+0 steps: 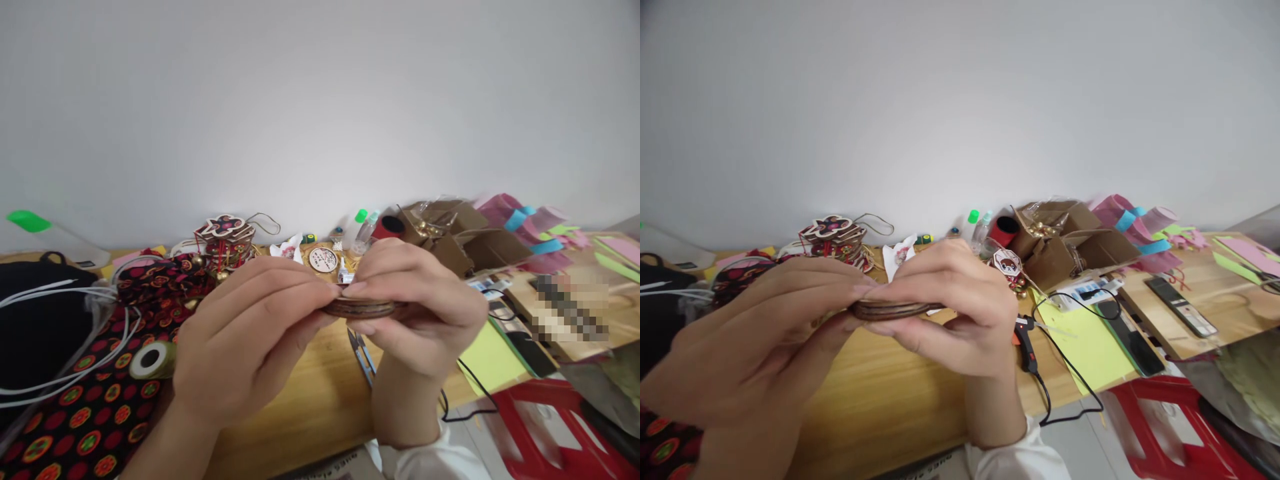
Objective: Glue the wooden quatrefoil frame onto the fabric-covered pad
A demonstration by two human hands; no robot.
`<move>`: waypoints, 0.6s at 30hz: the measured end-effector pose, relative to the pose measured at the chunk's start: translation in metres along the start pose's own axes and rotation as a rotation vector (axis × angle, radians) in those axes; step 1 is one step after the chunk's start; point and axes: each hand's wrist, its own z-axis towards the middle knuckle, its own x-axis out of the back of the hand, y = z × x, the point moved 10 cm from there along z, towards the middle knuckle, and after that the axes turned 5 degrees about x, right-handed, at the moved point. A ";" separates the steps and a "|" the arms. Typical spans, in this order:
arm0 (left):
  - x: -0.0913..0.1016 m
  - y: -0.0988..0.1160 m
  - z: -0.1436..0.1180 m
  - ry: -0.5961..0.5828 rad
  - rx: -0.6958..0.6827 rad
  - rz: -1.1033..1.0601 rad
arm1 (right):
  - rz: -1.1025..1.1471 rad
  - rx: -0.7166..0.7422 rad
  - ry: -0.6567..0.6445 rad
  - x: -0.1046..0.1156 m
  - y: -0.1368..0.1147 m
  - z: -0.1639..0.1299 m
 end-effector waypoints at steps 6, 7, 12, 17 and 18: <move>-0.004 -0.014 0.003 -0.003 0.086 -0.134 | 0.092 -0.030 0.037 0.007 0.010 0.000; -0.005 -0.015 0.004 -0.009 0.096 -0.128 | 0.079 -0.036 0.017 0.006 0.010 0.001; -0.002 -0.013 0.004 -0.028 0.072 -0.060 | -0.003 -0.059 -0.138 -0.007 0.003 0.002; 0.011 -0.017 -0.001 0.039 0.115 -0.055 | 0.000 -0.118 -0.117 -0.008 0.006 0.001; 0.014 -0.018 -0.002 0.047 0.127 -0.074 | 0.014 -0.122 -0.104 -0.008 0.006 0.000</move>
